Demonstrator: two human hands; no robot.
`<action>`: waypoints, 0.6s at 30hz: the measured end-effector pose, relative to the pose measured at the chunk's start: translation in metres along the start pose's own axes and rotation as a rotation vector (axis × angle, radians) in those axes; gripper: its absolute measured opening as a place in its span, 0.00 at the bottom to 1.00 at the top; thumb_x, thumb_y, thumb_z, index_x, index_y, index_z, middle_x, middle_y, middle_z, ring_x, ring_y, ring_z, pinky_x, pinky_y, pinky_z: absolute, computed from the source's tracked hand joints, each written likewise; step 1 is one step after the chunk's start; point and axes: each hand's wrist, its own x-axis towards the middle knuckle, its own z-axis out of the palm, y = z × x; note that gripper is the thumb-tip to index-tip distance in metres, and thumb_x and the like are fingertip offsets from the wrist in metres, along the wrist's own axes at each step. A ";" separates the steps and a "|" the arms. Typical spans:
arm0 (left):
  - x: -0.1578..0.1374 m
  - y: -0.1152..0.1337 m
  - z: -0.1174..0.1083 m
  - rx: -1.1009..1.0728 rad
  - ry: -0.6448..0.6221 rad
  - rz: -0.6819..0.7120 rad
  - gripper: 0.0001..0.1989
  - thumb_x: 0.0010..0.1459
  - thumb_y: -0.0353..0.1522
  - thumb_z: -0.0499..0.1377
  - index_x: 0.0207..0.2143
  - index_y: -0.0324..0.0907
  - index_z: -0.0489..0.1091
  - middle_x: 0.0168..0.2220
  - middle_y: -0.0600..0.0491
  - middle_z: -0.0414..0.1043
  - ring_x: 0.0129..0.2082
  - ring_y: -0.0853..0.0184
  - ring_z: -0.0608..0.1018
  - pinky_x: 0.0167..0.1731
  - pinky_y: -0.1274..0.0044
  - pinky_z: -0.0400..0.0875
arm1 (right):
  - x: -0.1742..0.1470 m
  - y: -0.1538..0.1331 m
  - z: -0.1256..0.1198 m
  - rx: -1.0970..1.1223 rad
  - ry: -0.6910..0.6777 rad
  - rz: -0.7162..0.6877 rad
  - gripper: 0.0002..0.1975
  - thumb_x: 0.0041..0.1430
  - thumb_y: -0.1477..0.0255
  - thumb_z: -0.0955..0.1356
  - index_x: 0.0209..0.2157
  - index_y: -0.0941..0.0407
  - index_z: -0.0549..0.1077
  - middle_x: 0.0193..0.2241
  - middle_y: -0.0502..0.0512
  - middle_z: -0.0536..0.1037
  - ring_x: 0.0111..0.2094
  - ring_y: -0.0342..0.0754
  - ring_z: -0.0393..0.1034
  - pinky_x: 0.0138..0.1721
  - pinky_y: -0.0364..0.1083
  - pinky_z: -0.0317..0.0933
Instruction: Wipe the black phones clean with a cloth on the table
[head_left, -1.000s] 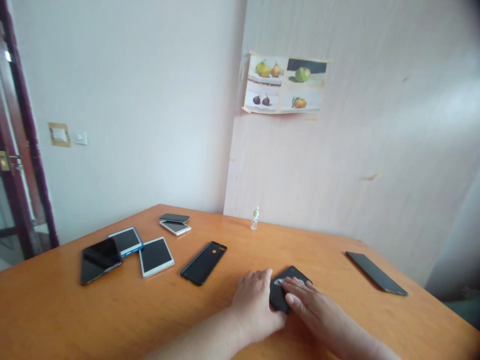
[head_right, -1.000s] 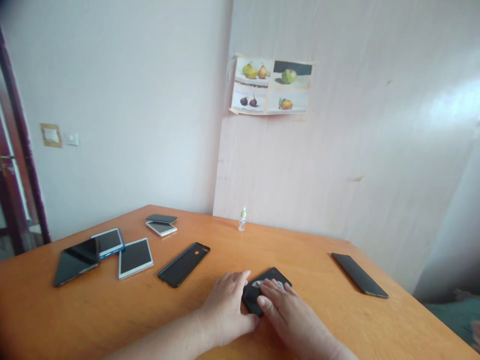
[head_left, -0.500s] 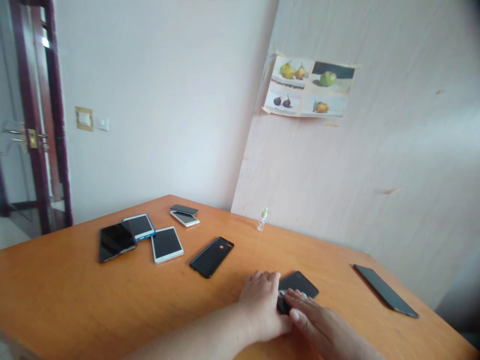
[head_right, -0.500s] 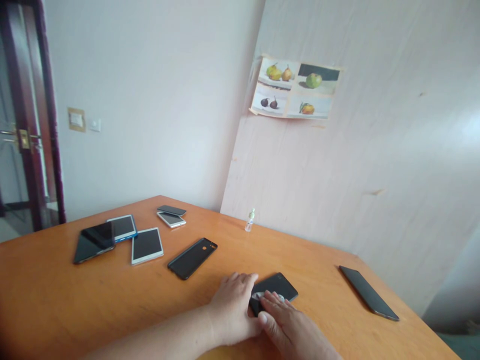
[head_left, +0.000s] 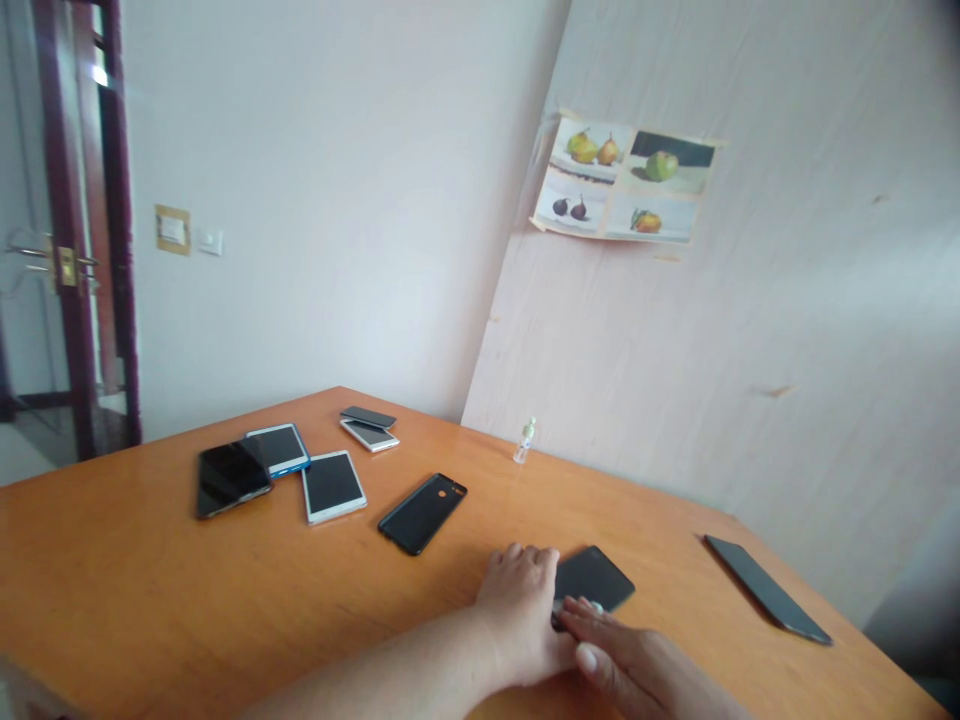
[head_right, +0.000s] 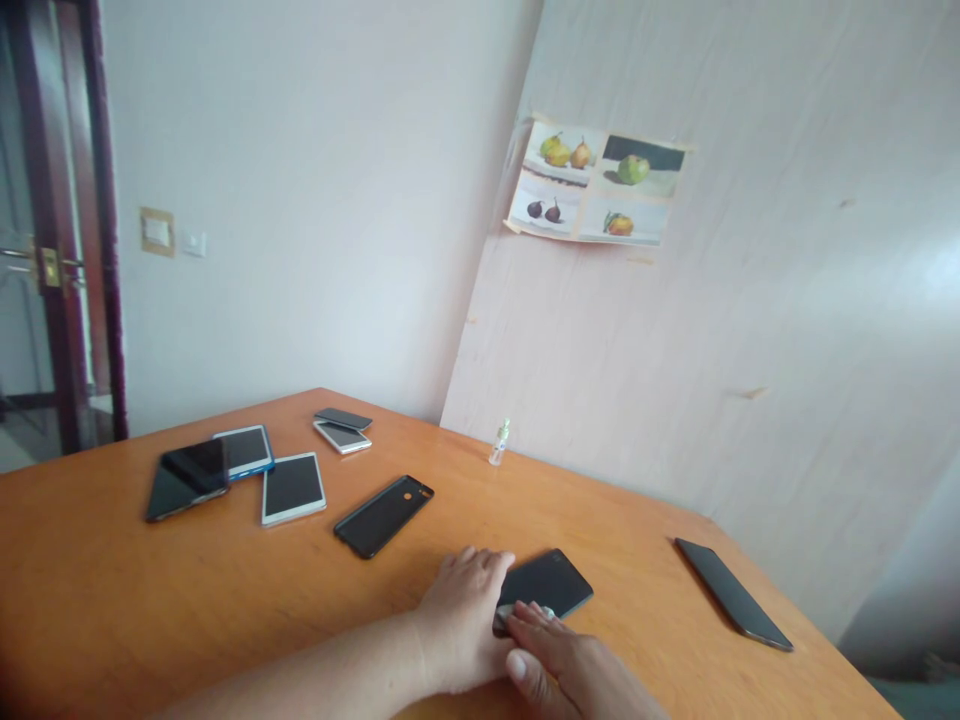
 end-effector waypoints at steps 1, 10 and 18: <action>0.000 0.001 -0.001 0.010 -0.007 -0.005 0.29 0.46 0.46 0.59 0.50 0.43 0.64 0.45 0.44 0.72 0.47 0.50 0.71 0.47 0.61 0.65 | 0.001 0.006 -0.001 0.002 0.018 0.022 0.30 0.65 0.50 0.57 0.59 0.51 0.68 0.60 0.54 0.65 0.62 0.56 0.59 0.64 0.55 0.50; 0.002 0.000 0.001 0.016 0.007 0.001 0.25 0.41 0.40 0.61 0.44 0.44 0.66 0.43 0.45 0.72 0.43 0.51 0.72 0.43 0.62 0.67 | 0.023 0.078 0.007 -0.165 0.238 0.210 0.33 0.65 0.51 0.56 0.59 0.60 0.67 0.60 0.62 0.65 0.63 0.57 0.55 0.65 0.58 0.46; 0.000 -0.002 0.002 -0.007 0.025 0.023 0.28 0.48 0.47 0.58 0.49 0.42 0.65 0.44 0.44 0.72 0.45 0.50 0.71 0.46 0.61 0.66 | 0.008 0.012 0.006 -0.009 -0.014 -0.056 0.28 0.66 0.52 0.57 0.60 0.52 0.67 0.61 0.55 0.65 0.62 0.55 0.57 0.64 0.54 0.49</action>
